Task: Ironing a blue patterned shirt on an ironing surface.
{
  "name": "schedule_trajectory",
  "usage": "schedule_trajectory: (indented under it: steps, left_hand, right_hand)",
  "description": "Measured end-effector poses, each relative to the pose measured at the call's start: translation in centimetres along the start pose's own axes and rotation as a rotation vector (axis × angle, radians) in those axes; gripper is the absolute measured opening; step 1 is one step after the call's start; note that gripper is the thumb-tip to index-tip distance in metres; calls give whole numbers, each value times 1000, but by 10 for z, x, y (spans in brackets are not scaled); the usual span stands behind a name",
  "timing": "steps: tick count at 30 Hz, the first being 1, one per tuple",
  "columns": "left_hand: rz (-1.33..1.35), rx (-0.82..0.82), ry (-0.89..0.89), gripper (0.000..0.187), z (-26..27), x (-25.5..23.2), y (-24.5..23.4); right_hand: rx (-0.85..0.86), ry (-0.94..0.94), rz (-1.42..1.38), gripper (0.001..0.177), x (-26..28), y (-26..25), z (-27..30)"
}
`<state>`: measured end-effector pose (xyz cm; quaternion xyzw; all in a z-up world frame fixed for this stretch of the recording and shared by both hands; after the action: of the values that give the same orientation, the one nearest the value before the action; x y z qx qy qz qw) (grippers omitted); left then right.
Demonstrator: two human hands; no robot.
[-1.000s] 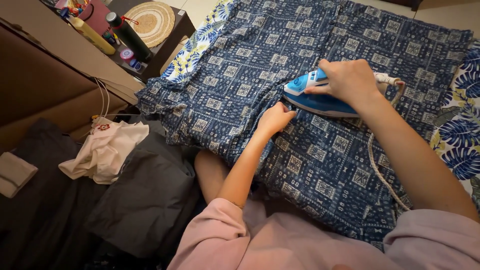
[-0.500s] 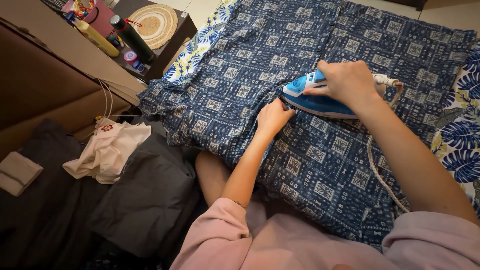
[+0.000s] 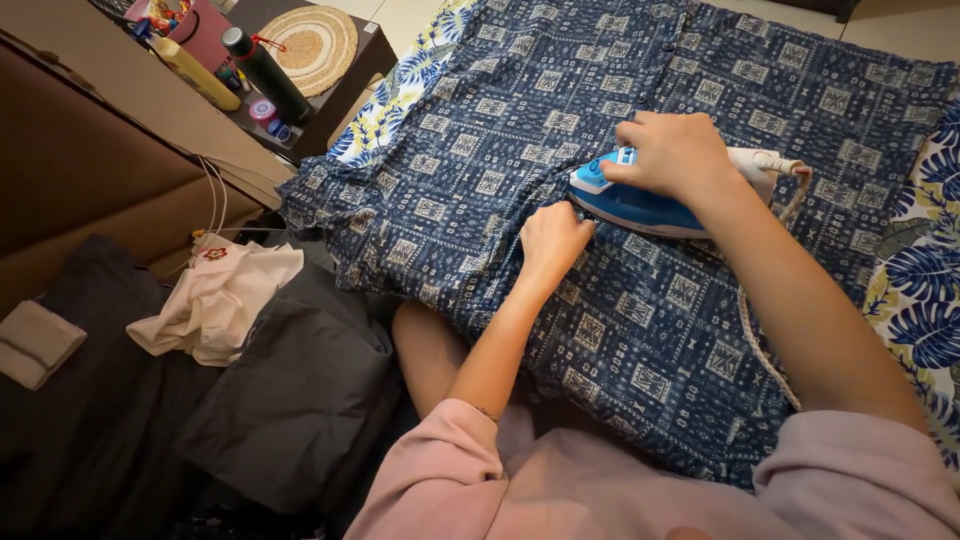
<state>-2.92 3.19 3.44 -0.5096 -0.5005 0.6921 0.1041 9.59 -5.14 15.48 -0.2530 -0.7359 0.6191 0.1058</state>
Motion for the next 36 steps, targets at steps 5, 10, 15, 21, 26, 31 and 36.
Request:
schedule_trajectory:
  steps: [5,10,15,21,26,31,36]
  left_hand:
    - [103,33,-36,29,-8,8,8]
    - [307,70,-50,36,-26,32,36]
    - [301,153,-137,30,-21,32,39]
    - [97,7,-23,23,-13,24,27]
    - [112,-6,-27,18,-4,22,10]
    - [105,-40,22,17,-2,20,7]
    - [96,-30,30,18,1,18,6]
  right_hand:
    - [50,-39,-131,42,3,3,2]
    - [82,-73,-139,37,6,6,3]
    - [37,-113,-118,41,11,-5,6]
    - [47,-104,-101,51,15,-7,10]
    - [15,35,-114,48,-3,1,13]
    - [-11,-37,-117,53,-6,-11,20]
    - [63,-115,-111,59,-6,-4,32]
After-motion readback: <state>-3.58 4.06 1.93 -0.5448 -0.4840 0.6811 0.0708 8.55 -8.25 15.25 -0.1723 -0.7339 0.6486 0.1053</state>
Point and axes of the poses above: each hand's wrist, its own z-axis away from the middle knuckle, its own y-axis out of the palm, x = y × z, the point moved 9 cm from there along -z, towards the middle knuckle, and after that the axes turned 3 degrees about y, right-handed, at the moved point
